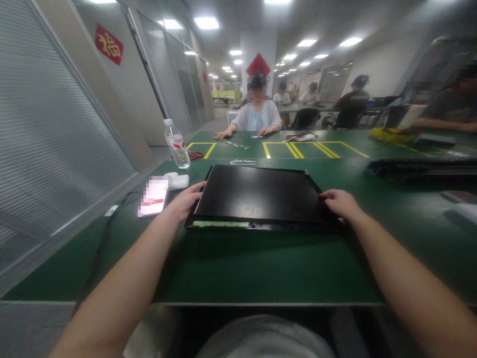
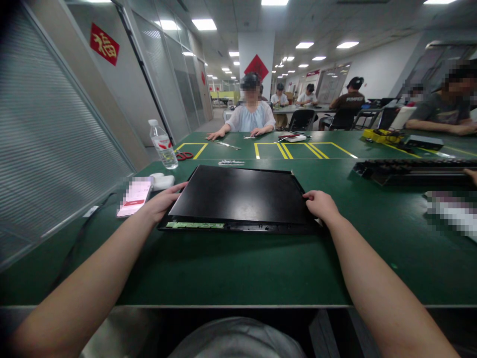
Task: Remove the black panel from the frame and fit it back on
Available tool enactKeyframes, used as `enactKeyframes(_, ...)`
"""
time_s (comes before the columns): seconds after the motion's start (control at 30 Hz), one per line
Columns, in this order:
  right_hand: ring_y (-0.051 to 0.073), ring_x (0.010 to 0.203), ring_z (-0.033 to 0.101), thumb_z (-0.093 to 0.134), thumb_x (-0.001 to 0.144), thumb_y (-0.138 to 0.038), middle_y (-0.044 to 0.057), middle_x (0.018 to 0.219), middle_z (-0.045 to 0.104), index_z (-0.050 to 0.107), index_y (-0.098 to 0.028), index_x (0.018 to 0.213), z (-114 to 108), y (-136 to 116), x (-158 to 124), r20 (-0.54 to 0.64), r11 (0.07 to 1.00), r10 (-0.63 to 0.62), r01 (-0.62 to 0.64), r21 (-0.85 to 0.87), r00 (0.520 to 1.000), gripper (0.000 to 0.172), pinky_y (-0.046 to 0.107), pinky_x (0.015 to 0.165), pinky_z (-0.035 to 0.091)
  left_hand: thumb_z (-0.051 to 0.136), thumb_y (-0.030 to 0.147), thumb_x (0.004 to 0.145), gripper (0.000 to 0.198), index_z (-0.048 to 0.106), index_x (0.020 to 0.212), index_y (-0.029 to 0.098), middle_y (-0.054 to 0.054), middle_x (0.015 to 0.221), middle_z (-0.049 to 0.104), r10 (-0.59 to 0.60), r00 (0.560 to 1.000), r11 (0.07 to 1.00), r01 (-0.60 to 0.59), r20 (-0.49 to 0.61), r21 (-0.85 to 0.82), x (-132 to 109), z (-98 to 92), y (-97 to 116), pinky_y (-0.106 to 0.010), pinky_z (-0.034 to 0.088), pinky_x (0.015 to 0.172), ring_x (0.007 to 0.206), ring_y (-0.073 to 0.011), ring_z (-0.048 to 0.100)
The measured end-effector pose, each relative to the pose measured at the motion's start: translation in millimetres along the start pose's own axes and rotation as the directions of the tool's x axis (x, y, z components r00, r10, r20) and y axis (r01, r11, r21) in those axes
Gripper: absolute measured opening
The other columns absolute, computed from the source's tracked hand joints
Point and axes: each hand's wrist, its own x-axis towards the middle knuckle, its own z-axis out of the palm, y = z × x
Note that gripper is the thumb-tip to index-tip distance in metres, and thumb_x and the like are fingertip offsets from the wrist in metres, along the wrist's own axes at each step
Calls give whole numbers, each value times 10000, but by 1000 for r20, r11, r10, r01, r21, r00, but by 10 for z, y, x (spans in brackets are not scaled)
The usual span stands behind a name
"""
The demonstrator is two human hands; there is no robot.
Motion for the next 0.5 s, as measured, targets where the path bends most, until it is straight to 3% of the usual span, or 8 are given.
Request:
enactKeyframes(0.2, 240, 924, 703, 604, 733, -116, 73, 1002, 777, 812, -219, 1041, -19, -16, -8, -4, 1000, 11, -11, -9, 1000, 385, 296, 778, 527, 732, 1, 714, 386, 748, 1074, 140, -62, 750, 772, -13, 1000, 993, 15, -16, 118, -67, 2, 28, -225, 536, 462, 522, -158, 682)
enactKeyframes(0.5, 254, 929, 711, 609, 752, -119, 84, 1016, 779, 809, -208, 1045, -35, -31, -19, 24, 1000, 21, -21, 10, 999, 366, 312, 784, 532, 586, 28, 625, 177, 698, 708, 136, -35, 618, 676, 58, 993, 965, -29, -105, 260, 21, -16, -16, -186, 450, 459, 493, -117, 579)
